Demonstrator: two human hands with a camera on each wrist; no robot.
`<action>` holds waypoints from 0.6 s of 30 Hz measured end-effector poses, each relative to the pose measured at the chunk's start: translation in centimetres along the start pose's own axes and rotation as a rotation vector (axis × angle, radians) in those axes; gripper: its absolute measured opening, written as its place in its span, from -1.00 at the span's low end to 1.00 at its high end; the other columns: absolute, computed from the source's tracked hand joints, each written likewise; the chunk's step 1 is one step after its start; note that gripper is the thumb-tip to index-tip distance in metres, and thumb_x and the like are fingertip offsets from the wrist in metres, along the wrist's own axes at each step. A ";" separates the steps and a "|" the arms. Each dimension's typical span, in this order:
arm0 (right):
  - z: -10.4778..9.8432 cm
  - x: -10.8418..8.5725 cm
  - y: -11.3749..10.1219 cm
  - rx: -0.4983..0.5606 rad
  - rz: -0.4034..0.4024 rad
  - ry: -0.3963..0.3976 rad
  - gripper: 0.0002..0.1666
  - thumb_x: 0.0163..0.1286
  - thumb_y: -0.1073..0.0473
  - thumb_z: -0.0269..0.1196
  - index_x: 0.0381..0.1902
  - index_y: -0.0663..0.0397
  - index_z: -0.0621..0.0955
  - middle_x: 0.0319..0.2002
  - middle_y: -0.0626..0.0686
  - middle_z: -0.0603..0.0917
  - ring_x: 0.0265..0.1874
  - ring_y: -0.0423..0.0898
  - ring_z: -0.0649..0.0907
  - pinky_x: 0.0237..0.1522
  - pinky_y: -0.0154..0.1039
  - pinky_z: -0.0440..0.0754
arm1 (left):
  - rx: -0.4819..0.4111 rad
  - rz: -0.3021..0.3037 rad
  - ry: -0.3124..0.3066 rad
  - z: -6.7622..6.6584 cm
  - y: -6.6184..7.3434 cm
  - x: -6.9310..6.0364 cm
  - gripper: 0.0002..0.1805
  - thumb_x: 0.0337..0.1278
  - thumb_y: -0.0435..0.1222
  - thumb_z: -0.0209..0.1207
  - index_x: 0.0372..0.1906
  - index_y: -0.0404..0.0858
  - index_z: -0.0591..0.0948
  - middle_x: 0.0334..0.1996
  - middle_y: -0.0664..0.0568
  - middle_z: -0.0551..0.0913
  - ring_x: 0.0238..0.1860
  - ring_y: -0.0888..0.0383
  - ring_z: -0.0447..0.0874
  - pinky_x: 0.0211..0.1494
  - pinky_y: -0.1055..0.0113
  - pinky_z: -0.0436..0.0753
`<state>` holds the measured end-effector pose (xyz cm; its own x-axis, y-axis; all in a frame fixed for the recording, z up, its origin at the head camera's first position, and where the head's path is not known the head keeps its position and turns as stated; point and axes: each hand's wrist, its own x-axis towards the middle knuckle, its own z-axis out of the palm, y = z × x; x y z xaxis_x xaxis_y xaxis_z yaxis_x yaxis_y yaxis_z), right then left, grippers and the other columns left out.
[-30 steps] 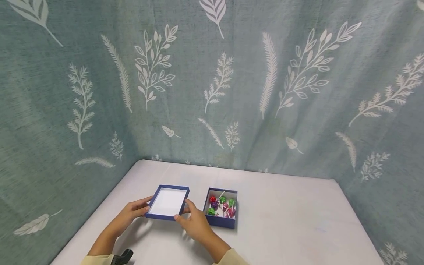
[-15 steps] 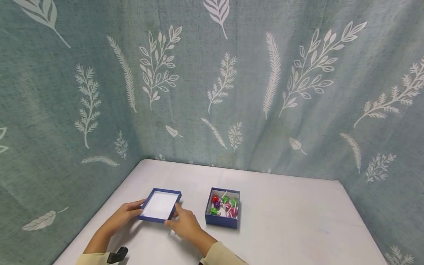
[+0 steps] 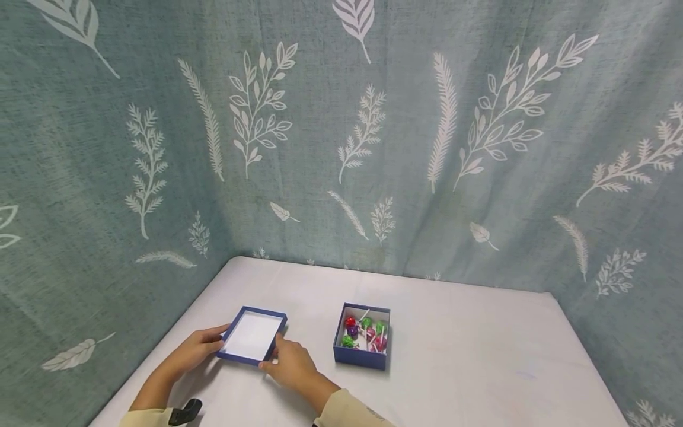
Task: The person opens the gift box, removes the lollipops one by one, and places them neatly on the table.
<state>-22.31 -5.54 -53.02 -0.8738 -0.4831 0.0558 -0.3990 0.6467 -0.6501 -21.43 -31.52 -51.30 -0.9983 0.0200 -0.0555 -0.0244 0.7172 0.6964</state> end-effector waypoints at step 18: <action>1.3 0.5 -0.9 -0.102 0.046 -0.019 -0.27 0.19 -0.16 0.39 0.14 0.24 0.54 -0.27 -0.10 0.72 -0.17 -0.08 0.69 -0.08 -0.17 0.65 | 0.052 -0.042 0.007 0.2 -0.9 -0.3 -0.49 0.25 -0.34 0.08 0.32 -0.34 0.45 0.16 -0.40 0.50 0.23 -0.40 0.36 0.24 -0.34 0.29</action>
<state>-21.99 -7.10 -53.35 -0.8866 -0.4623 0.0130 -0.3861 0.7245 -0.5709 -21.08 -32.03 -52.07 -0.9968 -0.0156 -0.0785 -0.0634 0.7525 0.6555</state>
